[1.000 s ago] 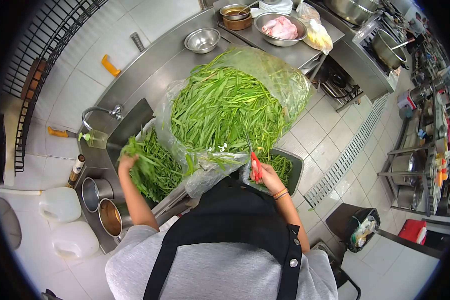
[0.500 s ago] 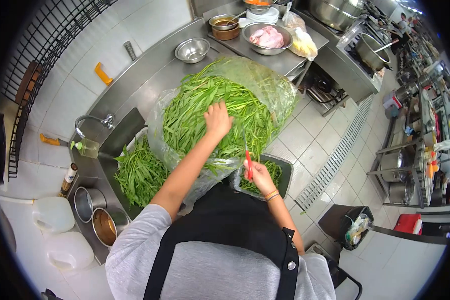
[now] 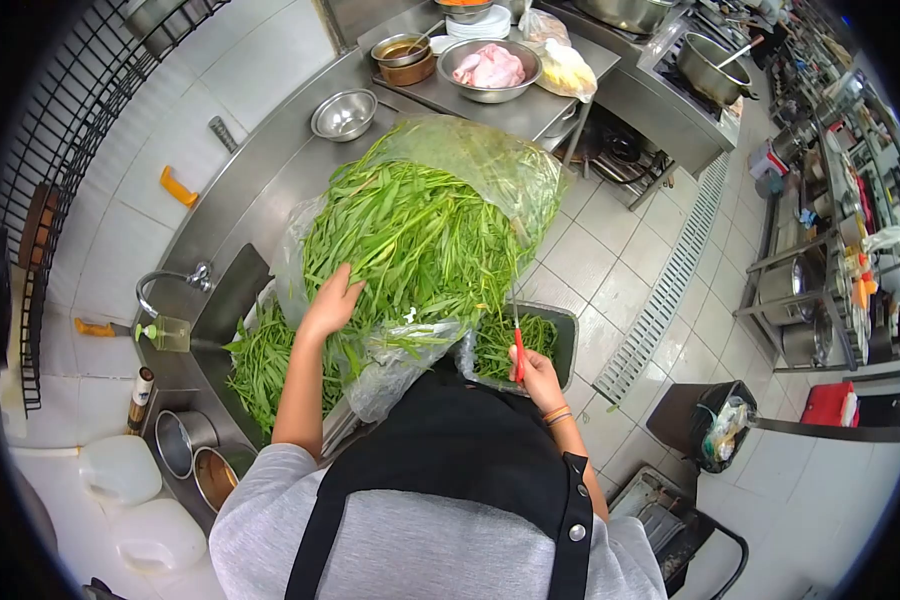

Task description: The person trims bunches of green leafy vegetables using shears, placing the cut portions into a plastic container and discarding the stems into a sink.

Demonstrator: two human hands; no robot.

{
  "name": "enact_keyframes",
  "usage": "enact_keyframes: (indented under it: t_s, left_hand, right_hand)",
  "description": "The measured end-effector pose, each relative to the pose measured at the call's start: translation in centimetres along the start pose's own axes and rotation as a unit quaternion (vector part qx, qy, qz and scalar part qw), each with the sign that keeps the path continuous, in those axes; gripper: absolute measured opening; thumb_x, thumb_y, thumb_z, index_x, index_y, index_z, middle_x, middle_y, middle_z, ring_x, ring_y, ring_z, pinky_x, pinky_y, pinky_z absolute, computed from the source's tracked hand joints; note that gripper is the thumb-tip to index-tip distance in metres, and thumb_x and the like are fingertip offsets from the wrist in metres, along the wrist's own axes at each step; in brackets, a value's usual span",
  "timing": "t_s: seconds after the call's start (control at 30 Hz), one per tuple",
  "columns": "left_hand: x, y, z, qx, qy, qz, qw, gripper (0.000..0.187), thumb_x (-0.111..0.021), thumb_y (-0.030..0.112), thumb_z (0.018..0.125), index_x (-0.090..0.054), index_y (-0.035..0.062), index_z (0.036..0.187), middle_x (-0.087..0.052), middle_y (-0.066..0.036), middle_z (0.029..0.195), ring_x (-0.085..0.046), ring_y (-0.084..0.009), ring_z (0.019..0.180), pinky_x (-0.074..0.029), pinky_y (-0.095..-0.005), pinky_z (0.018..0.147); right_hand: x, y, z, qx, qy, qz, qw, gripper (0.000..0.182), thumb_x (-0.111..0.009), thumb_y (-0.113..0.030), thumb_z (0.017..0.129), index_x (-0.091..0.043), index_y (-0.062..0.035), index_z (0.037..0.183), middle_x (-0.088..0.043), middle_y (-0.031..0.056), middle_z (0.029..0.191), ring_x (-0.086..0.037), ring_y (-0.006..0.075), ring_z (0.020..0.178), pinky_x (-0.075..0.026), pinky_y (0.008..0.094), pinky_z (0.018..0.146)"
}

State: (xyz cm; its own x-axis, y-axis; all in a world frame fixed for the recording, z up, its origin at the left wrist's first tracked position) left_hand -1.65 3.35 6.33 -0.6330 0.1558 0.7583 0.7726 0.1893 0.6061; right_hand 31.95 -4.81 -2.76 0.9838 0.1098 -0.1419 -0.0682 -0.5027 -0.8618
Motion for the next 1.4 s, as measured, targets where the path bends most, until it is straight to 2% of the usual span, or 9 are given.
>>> enact_keyframes:
  t_s: [0.1,0.33,0.57,0.7,0.87,1.03,1.17,1.23,1.4]
  left_hand:
    - [0.6,-2.1,-2.5,-0.069,0.064,-0.003,0.996,0.041,-0.049,0.020,0.088,-0.038,-0.0065,0.117,-0.048,-0.030,0.117,-0.045,-0.0421,0.110,-0.038,-0.0400,0.091]
    - [1.3,2.6,-6.0,-0.139,-0.130,0.053,0.980,0.037,-0.049,0.018,0.084,-0.042,-0.0040,0.113,-0.050,-0.027,0.115,-0.049,-0.0391,0.107,-0.040,-0.0412,0.091]
    - [-12.4,9.3,-4.0,-0.208,-0.242,0.110,0.941,0.049,-0.063,0.027,0.078,-0.041,-0.0080,0.105,-0.049,-0.024,0.106,-0.052,-0.0381,0.100,-0.044,-0.0429,0.084]
    - [-13.8,11.9,-0.4,-0.113,-0.090,0.129,0.981,0.039,-0.062,0.027,0.078,-0.052,-0.0046,0.098,-0.051,-0.021,0.099,-0.054,-0.0359,0.095,-0.047,-0.0441,0.077]
    - [-13.7,9.2,8.3,-0.074,0.240,0.111,0.962,0.028,-0.064,0.025,0.078,-0.052,0.0016,0.087,-0.054,-0.017,0.090,-0.055,-0.0323,0.081,-0.048,-0.0396,0.069]
    - [-12.3,5.8,11.8,0.001,0.200,-0.030,0.979,0.036,-0.070,0.021,0.073,-0.053,-0.0004,0.096,-0.054,-0.018,0.098,-0.056,-0.0321,0.090,-0.048,-0.0396,0.074]
    - [-12.4,3.1,14.7,-0.040,0.107,-0.049,0.992,0.026,-0.064,0.014,0.078,-0.051,-0.0019,0.094,-0.060,-0.015,0.077,-0.062,-0.0276,0.080,-0.048,-0.0361,0.069]
    - [-10.7,2.4,14.5,0.069,0.037,-0.313,0.947,0.020,-0.059,0.013,0.081,-0.050,-0.0017,0.092,-0.058,-0.010,0.069,-0.064,-0.0225,0.077,-0.047,-0.0323,0.061]
    - [-6.6,1.0,10.7,0.059,0.006,-0.399,0.915,0.016,-0.054,0.019,0.088,-0.048,0.0045,0.087,-0.051,-0.002,0.066,-0.044,-0.0103,0.052,-0.040,-0.0266,0.050]
  right_hand:
    - [-1.4,-1.4,0.9,0.005,-0.036,-0.030,0.999,0.032,-0.053,-0.035,0.090,-0.052,-0.0099,0.070,-0.050,-0.0033,0.055,-0.038,0.0034,0.045,-0.029,0.0181,0.043]
    - [2.1,-3.8,0.5,0.173,0.073,0.024,0.982,0.023,-0.052,-0.026,0.091,-0.054,-0.0059,0.079,-0.047,-0.0042,0.063,-0.041,0.0039,0.055,-0.032,0.0191,0.049]
    - [9.1,-3.4,-2.7,0.192,0.175,0.008,0.965,0.021,-0.053,-0.025,0.091,-0.054,-0.0060,0.082,-0.047,-0.0029,0.060,-0.039,0.0048,0.052,-0.031,0.0195,0.048]
    - [9.3,-2.6,-4.5,0.178,0.216,0.002,0.960,0.024,-0.052,-0.028,0.091,-0.054,-0.0070,0.078,-0.047,-0.0036,0.060,-0.039,0.0035,0.052,-0.030,0.0184,0.047]
    - [6.0,-1.5,-4.0,0.164,0.140,-0.023,0.976,0.027,-0.054,-0.027,0.090,-0.053,-0.0062,0.073,-0.048,-0.0040,0.060,-0.041,0.0036,0.053,-0.032,0.0191,0.049]
    - [1.7,-2.0,-1.8,0.137,0.039,-0.049,0.989,0.028,-0.059,-0.025,0.087,-0.050,-0.0066,0.068,-0.044,-0.0062,0.058,-0.038,0.0023,0.053,-0.031,0.0200,0.048]
    - [-1.0,-3.4,-0.7,0.132,-0.021,-0.071,0.989,0.034,-0.062,-0.025,0.086,-0.046,-0.0068,0.062,-0.040,-0.0074,0.056,-0.031,0.0023,0.053,-0.027,0.0217,0.047]
    - [-2.0,-4.6,-0.7,0.110,-0.054,-0.102,0.987,0.034,-0.062,-0.025,0.085,-0.046,-0.0067,0.062,-0.040,-0.0075,0.056,-0.031,0.0024,0.053,-0.027,0.0215,0.047]
    - [-3.7,-6.0,0.6,0.109,-0.092,-0.123,0.982,0.034,-0.064,-0.028,0.084,-0.048,-0.0067,0.063,-0.041,-0.0072,0.057,-0.033,0.0027,0.054,-0.029,0.0210,0.049]
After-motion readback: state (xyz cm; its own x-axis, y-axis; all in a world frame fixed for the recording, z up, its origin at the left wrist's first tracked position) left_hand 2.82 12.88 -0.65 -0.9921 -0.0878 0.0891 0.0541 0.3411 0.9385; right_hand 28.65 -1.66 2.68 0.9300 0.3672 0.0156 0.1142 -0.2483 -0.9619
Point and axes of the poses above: each hand's wrist, its own z-axis towards the middle knuckle, its own x-axis out of the back of the hand, y = z × x, the point moved 3 cm from there along z, towards the middle knuckle
